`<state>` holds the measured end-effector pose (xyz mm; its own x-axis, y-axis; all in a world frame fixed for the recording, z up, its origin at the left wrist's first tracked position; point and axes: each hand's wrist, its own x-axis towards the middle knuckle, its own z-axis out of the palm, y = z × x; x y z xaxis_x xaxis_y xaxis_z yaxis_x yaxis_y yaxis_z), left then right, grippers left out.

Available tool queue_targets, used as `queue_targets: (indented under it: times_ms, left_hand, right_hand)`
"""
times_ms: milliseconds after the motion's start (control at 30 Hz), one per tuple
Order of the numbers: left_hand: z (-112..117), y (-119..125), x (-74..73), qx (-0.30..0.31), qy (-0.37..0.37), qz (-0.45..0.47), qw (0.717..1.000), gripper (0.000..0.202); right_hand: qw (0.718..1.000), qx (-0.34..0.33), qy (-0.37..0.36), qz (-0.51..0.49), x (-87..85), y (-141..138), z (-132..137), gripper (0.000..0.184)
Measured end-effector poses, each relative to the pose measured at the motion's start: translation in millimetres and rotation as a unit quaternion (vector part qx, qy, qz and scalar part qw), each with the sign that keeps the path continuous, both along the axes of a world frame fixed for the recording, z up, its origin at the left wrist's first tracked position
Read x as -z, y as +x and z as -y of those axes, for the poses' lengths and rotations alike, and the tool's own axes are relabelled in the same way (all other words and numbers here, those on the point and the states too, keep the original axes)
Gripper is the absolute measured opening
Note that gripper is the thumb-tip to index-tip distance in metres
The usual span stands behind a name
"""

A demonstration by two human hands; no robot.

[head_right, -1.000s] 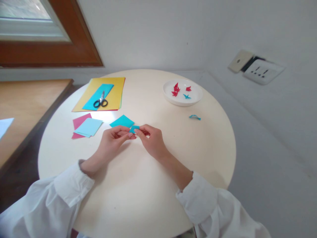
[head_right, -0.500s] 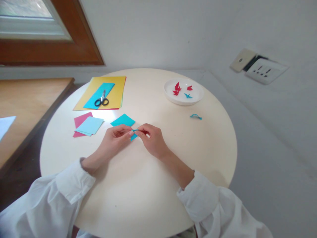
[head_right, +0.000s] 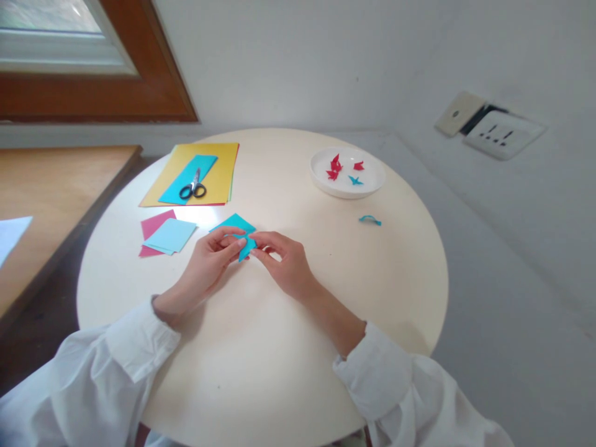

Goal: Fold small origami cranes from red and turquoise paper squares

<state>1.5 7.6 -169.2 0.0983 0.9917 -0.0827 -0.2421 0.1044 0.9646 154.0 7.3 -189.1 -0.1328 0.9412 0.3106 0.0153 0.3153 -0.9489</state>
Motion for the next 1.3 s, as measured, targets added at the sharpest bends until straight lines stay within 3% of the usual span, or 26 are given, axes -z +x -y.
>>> queue_targets:
  times_ms: [267, 367, 533, 867, 1300]
  left_hand:
    - [1, 0, -2.9, 0.045, 0.005, 0.057, 0.997, 0.020]
    - [0, -2, 2.1, 0.037, 0.029, 0.015, 0.999, 0.011]
    - [-1, -6, 10.6, 0.005, 0.086, -0.094, 0.992, 0.016]
    - [4, -4, -1.8, -0.024, 0.135, -0.191, 0.972, 0.019]
    - [6, -2, -2.8, -0.019, 0.126, -0.150, 0.980, 0.014]
  right_hand:
    - [1.000, -0.004, -0.013, -0.001, -1.9, 0, 0, 0.015]
    - [0.998, -0.014, -0.047, -0.033, -3.6, -1, 0, 0.014]
    - [0.993, -0.008, -0.099, -0.071, -4.7, -3, -2, 0.017]
    - [0.984, -0.022, -0.132, -0.121, -3.3, -3, -4, 0.017]
    - [0.981, 0.001, -0.143, -0.130, -3.9, -5, -3, 0.015]
